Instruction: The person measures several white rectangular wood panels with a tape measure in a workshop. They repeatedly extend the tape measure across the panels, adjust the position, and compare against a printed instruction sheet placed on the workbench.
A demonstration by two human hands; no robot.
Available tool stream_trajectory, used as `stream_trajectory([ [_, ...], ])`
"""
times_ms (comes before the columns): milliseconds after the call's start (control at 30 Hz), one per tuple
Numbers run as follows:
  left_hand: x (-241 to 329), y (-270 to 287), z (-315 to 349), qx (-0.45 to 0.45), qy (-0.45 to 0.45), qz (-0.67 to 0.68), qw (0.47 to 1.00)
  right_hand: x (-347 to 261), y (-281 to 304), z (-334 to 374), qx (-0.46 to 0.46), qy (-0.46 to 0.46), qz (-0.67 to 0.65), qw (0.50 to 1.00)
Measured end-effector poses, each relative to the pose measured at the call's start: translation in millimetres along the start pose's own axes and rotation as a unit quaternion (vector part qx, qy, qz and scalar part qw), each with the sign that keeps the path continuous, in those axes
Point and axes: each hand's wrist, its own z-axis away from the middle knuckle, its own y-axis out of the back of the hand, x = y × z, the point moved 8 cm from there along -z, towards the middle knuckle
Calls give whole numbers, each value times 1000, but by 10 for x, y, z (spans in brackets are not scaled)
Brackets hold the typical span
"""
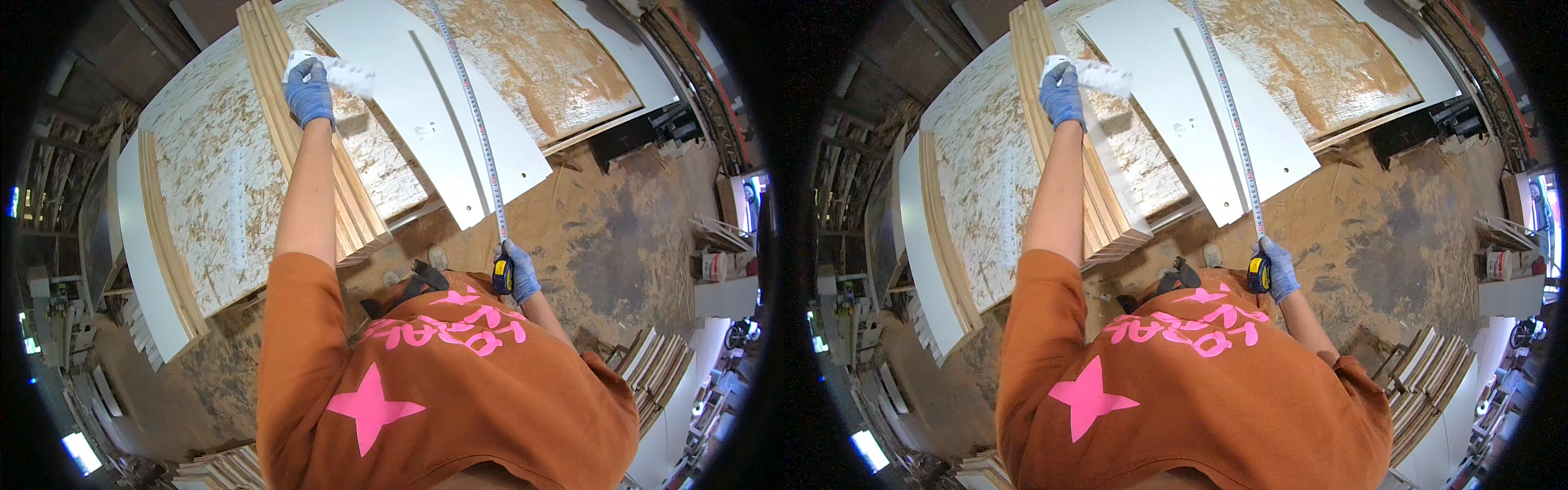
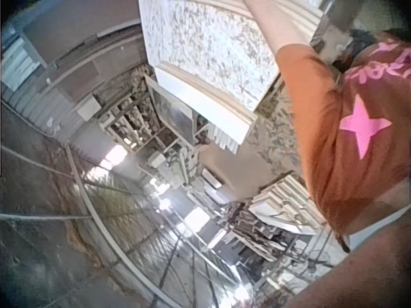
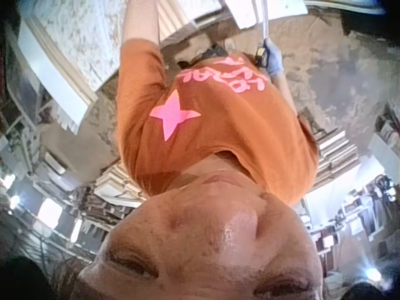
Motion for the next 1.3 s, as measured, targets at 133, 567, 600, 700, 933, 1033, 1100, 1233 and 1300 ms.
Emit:
stream_trajectory([
  [133, 161, -97, 120, -29, 5, 15, 999, 38, 53, -37, 35, -48, 15, 998],
  [567, 147, -95, 105, -46, 13, 14, 999, 26, 17, -294, 15, -119, 51, 992],
  [600, 146, -99, 97, -47, 9, 19, 999, 25, 10, -316, 14, -118, 50, 992],
  [700, 135, -93, 98, -47, 8, 23, 999, 56, 4, -413, 12, -110, 46, 993],
  [933, 153, -87, 97, -45, 10, 1, 999, -31, -186, -441, 51, -68, 31, 996],
  [1033, 175, -81, 112, -42, 20, -6, 999, 12, -216, -499, 27, -66, 23, 997],
  [1100, 177, -85, 107, -47, 12, 0, 999, 50, -250, -552, 13, -75, 20, 997],
  [1233, 188, -87, 120, -45, 15, 3, 999, 2, -274, -578, 41, -62, 61, 995],
  [1300, 194, -92, 116, -46, 10, 2, 999, 9, -253, -630, 41, -42, 84, 995],
])
